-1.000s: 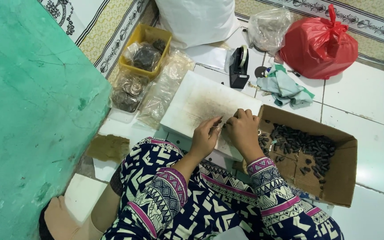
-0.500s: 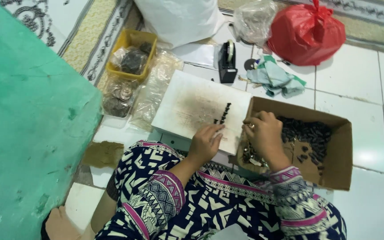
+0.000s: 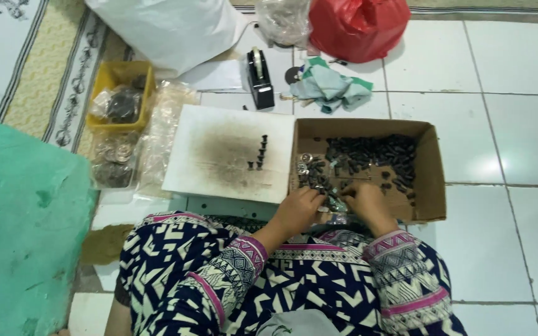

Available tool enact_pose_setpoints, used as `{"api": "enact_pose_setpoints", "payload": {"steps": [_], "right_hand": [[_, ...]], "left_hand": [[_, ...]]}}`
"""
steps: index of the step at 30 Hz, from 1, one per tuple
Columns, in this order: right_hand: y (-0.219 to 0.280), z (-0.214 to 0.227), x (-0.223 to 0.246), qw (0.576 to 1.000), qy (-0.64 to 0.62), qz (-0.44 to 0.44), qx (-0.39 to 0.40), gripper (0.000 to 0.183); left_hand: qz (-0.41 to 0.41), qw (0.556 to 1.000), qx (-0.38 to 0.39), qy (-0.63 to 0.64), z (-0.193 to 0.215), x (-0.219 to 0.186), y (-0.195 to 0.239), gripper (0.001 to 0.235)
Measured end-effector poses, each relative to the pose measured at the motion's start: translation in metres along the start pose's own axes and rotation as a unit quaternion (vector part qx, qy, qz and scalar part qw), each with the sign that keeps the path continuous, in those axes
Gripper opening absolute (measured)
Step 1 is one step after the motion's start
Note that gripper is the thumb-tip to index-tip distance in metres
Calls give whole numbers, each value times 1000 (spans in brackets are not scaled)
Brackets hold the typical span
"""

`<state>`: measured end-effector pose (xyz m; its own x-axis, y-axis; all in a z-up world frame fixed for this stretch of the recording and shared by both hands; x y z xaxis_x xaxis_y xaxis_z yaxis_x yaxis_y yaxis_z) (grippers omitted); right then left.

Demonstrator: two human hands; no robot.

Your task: Assembling small metal components by picking them from a box and inserting them into a template board.

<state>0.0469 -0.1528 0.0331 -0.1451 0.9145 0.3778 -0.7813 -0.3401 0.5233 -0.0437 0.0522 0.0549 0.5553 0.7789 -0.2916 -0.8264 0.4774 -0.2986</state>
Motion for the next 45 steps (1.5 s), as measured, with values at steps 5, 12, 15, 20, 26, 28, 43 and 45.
{"api": "enact_pose_setpoints", "payload": {"steps": [5,12,15,20,26,28,43,45], "right_hand": [[-112,-95,-82,988,107,-74,81,22],[-111,-108,-69,976,159,-43,142,25],[-137,-118,-90,975,130,-53,169,29],[-77,-56,-20,985,-47,-77,144,25],[-79,-39,-21,987,-130,-47,78,47],[-83,-37,-28,990,-116,-51,56,49],[-45,-14,22,999,-15,-14,27,34],[-59,-26,17,998,63,11,10,34]], "left_hand": [[86,988,102,-83,-43,1,-8,5],[100,971,208,-60,-114,25,0,21],[81,973,203,-67,-106,26,1,22],[85,979,182,-33,-86,19,-3,14],[126,979,156,-22,-77,14,-6,35],[133,979,156,-25,-84,16,-4,35],[54,994,76,-52,-99,25,0,11],[64,994,80,-38,-91,22,0,12]]}}
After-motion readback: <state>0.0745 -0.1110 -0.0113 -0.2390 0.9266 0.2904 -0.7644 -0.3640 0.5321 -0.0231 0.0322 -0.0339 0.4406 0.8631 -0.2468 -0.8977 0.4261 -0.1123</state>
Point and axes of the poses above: each hand's wrist, its own y-axis away from the middle knuckle, its own z-axis out of the back of the hand, x = y × z, the point moved 1 cm from there along -y, towards the middle knuckle, and after that the axes turned 13 degrees about x, right-handed, at the moved point
